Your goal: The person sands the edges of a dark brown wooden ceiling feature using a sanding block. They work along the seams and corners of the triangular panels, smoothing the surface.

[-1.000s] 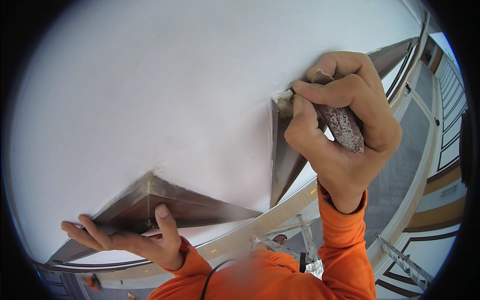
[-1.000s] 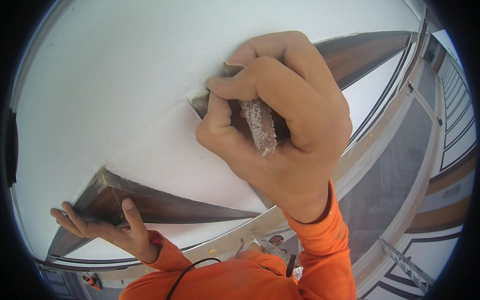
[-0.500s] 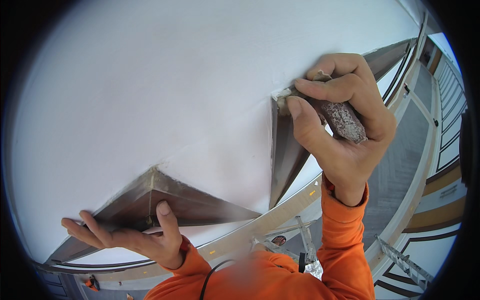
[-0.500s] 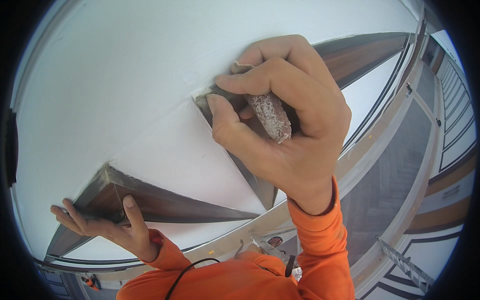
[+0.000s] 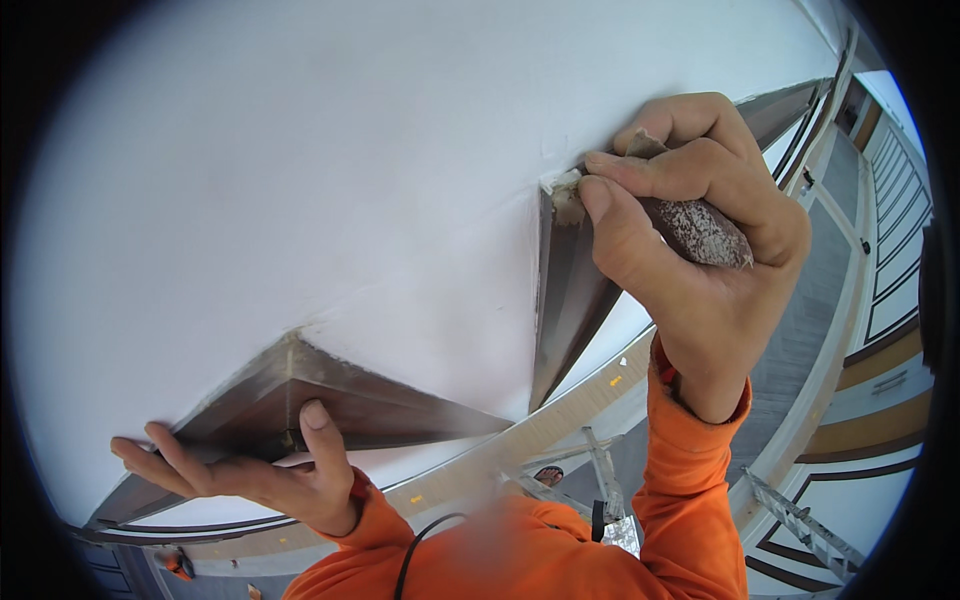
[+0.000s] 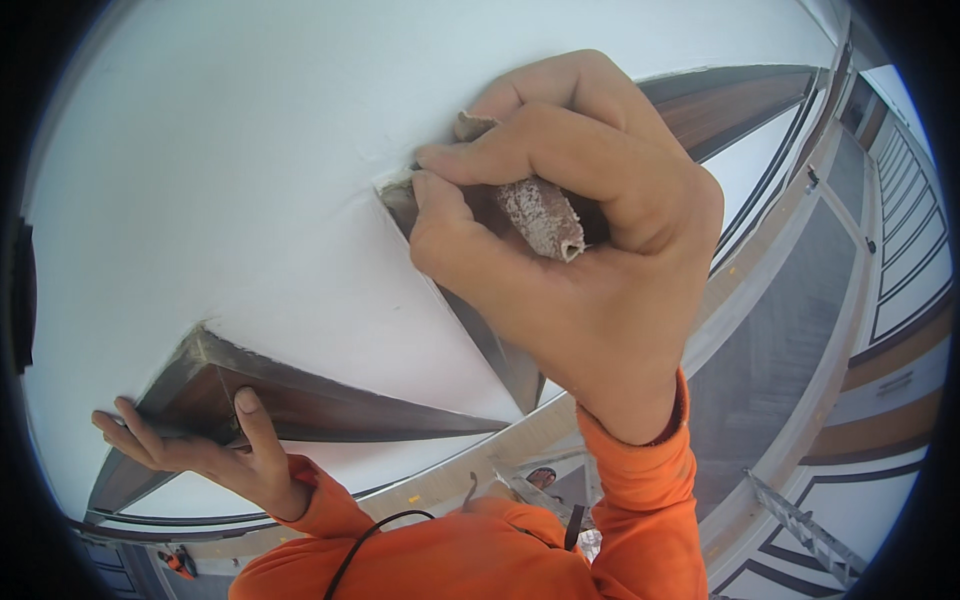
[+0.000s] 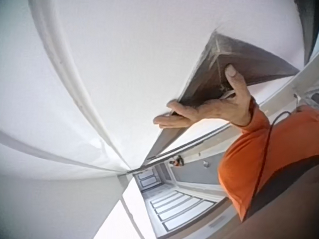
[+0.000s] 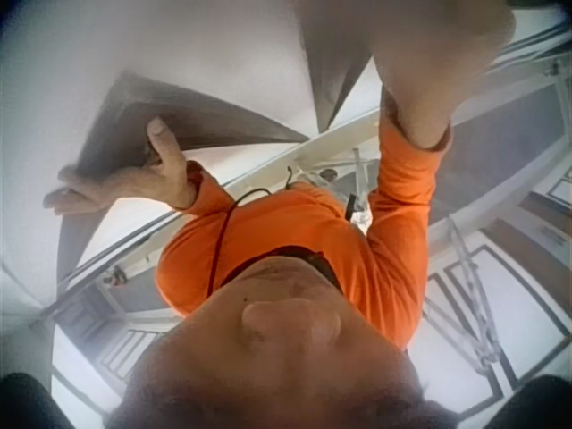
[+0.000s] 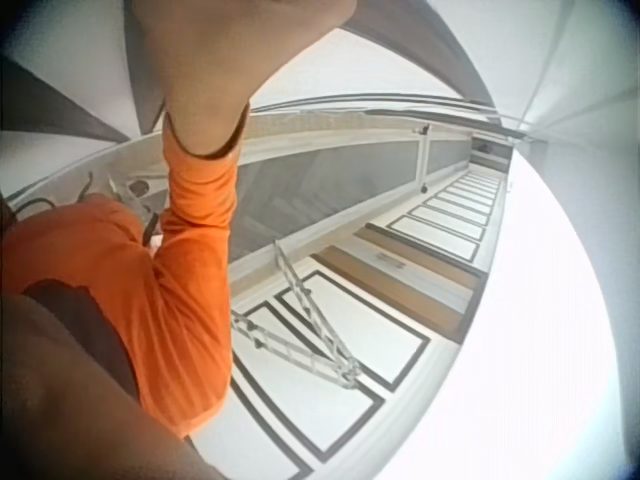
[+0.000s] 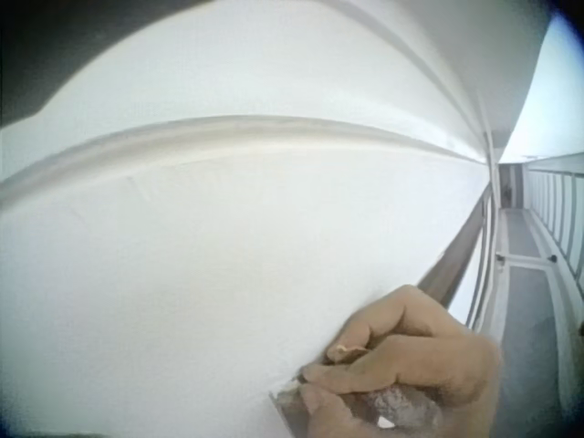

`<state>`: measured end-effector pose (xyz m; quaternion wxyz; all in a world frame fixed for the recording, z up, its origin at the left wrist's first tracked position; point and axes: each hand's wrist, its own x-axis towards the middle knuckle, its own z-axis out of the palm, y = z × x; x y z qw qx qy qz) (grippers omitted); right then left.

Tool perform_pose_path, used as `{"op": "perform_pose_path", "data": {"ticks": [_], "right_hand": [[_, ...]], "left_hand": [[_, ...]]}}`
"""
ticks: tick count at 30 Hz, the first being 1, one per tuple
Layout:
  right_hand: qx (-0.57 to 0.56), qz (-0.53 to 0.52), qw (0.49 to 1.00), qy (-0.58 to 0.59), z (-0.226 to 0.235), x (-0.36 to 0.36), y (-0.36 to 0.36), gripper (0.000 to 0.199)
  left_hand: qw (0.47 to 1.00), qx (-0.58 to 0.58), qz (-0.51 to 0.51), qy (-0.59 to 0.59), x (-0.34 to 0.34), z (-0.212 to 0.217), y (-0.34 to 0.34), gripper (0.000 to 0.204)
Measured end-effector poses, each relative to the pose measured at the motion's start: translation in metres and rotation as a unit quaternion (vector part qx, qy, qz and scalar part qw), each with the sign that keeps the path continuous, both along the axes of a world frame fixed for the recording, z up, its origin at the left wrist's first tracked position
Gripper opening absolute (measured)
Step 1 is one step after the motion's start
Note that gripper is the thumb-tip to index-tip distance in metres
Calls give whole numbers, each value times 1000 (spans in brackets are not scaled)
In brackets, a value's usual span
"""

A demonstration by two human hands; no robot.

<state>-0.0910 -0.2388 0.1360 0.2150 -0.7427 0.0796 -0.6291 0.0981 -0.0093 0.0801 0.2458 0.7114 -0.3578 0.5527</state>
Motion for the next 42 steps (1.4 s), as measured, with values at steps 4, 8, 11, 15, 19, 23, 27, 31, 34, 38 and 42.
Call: {"op": "perform_pose_path", "data": {"ticks": [4, 8, 11, 15, 19, 23, 27, 31, 34, 38, 42], "right_hand": [[38, -13, 999, -18, 1, 6, 8, 13], [11, -44, 998, -32, -1, 11, 8, 14], [-37, -68, 996, -40, -4, 13, 4, 15], [-45, -86, 994, -46, -4, 12, 1, 17], [-61, -104, 991, -51, -4, 14, 2, 18], [-84, -119, 988, -51, -5, 17, 3, 19], [-99, -136, 984, -52, -8, 16, -2, 18], [-6, -46, 995, -89, -17, 12, -7, 11], [77, 75, 987, -119, -22, 9, -7, 8], [38, 96, 989, -106, -26, 5, -13, 21], [14, 39, 997, -67, -27, 0, -12, 16]], "left_hand": [[1000, -1, 1, 4, 0, 0, -1, 97], [1000, 1, -1, 2, 1, -1, 0, 97], [1000, -3, -10, 2, 2, -2, -1, 98], [1000, 0, -12, -5, 0, 1, -3, 98], [1000, 2, -9, -4, -1, 1, -3, 98], [1000, -1, -8, 1, -1, -1, -1, 98], [1000, 2, -2, -2, 0, -2, 2, 98], [1000, 1, -6, -3, 1, -1, 0, 97], [1000, -4, -9, -2, 2, -2, 0, 97], [1000, -2, -5, -8, 4, -1, 0, 96], [1000, 4, 15, -12, 5, -2, 2, 96]]}}
